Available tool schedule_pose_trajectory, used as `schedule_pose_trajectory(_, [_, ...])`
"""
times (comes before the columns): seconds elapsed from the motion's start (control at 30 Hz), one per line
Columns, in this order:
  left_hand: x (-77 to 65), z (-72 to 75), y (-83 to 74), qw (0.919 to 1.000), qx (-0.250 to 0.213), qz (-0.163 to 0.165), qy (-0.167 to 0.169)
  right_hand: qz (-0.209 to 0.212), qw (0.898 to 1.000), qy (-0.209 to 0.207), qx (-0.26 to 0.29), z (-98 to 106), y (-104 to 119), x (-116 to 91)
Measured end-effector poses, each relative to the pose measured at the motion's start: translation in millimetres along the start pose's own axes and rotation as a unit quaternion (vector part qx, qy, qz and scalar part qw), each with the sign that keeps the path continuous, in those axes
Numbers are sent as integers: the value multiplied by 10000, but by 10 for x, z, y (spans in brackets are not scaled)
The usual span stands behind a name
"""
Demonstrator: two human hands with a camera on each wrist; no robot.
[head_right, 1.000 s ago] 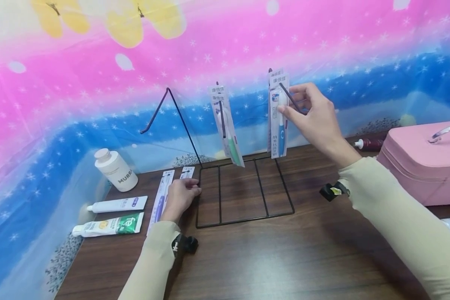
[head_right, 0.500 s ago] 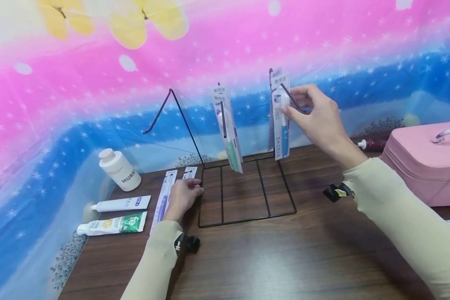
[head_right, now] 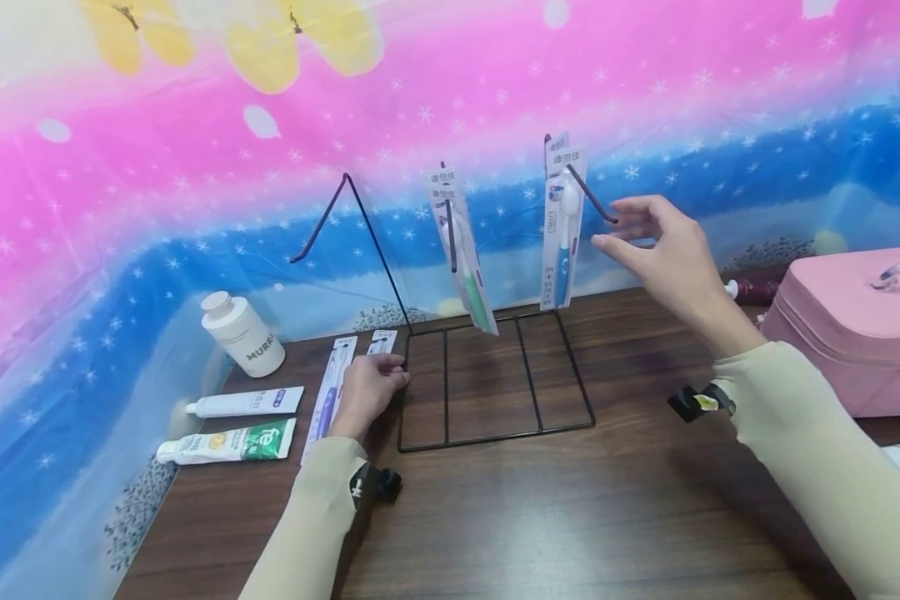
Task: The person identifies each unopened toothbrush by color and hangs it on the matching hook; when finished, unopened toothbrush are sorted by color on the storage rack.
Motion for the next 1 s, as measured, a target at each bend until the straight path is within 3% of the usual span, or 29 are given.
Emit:
schedule_pose_trajectory(0.33, [-12,13,-16,10000,3,13,14,-291,9991,275,147,-106,-520,-105])
schedule_pose_trajectory(0.6, [-6,-31,-22,10000,-20,-10,70,-999,9874,1100,539,-341,-938,-279])
schedule_pose_trajectory(0.77, [2,-9,1,10000,-42,24,41,-1255,9764,1601,727,-543,-1045,-342])
schedule_pose_trajectory(1.0, [-14,2,11,9999,-119,4,78,-1075,9641,2267,866,-807,-1072,-445])
Point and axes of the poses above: each hand's wrist, its own x-axis towards the middle knuckle, its own z-axis out of the back of the hand, y = z × x, the point moved 10 cm from there along x, towards the middle knuckle, and after that the axes turned 6 degrees about x, right-handed, at the moved point
